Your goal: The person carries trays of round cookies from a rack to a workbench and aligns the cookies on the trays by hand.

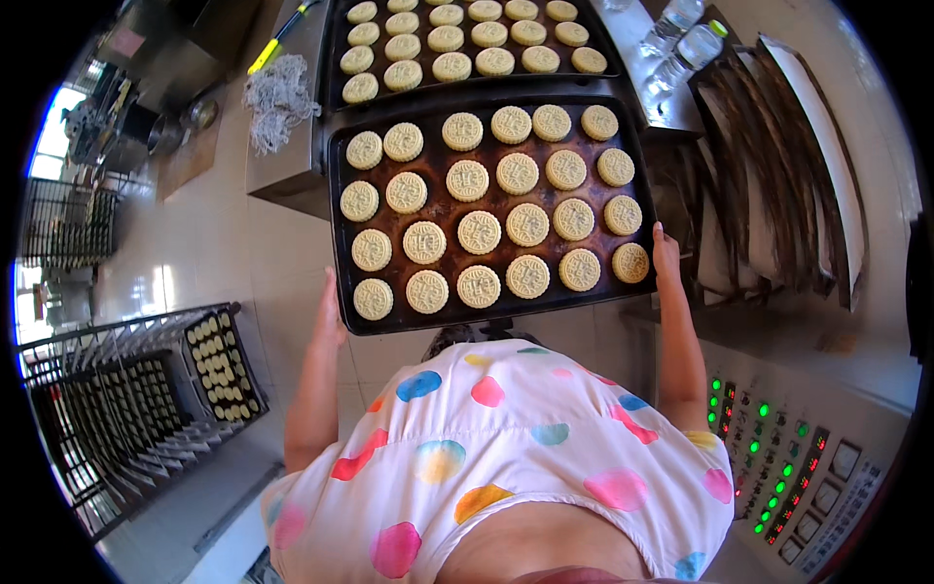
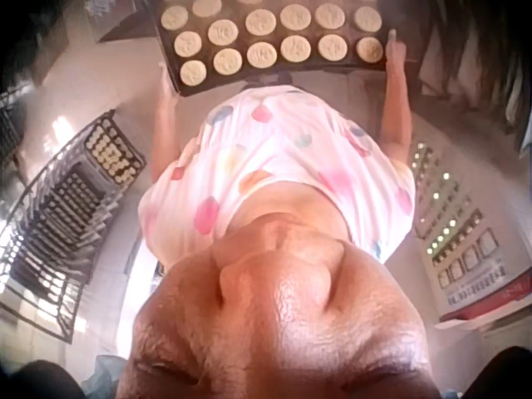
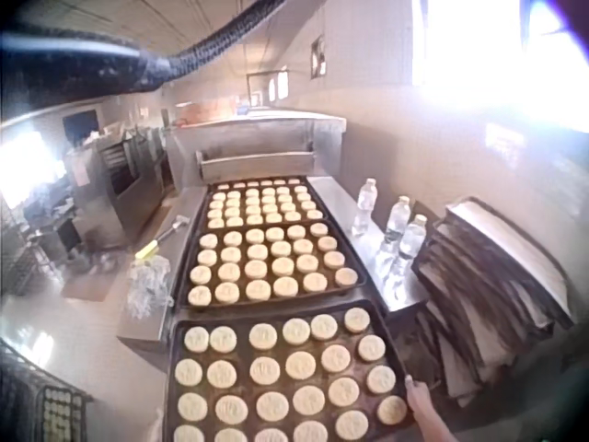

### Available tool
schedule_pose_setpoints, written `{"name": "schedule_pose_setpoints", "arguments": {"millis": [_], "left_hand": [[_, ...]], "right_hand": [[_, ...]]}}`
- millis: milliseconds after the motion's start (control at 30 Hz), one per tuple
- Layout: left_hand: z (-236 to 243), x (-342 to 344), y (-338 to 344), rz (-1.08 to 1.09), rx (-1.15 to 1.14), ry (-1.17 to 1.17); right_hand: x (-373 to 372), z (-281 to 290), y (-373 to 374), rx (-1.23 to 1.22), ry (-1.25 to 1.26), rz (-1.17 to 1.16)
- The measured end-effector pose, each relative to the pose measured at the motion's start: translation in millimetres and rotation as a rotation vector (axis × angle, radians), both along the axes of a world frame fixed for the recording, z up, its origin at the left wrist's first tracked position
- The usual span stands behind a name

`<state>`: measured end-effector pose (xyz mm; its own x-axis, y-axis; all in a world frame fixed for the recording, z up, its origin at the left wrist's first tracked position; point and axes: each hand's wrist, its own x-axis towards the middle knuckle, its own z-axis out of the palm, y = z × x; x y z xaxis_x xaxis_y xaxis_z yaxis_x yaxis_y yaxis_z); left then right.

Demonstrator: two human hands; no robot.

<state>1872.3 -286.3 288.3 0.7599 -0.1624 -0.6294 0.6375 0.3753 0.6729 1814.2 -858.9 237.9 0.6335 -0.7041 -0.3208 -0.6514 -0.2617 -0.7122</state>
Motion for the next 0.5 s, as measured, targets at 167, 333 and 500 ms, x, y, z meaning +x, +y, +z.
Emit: {"name": "schedule_pose_setpoints", "arguments": {"millis": [167,333,500], "left_hand": [[-26.1,-6.8,0.1,0.166,-0.026,0.051],[-43.7,-0.2,-0.3,0.238,0.013,-0.004],[-43.8,3.1,-8.4,0.318,0.126,-0.017]], "right_hand": [[13.3,-24.5,2.3,0.076,-0.059,-0.063],[38.3,-16.8,10.4,-0.068,-0.036,0.035],[127.6,44.8,44.4,-0.551,-0.529,0.375]]}}
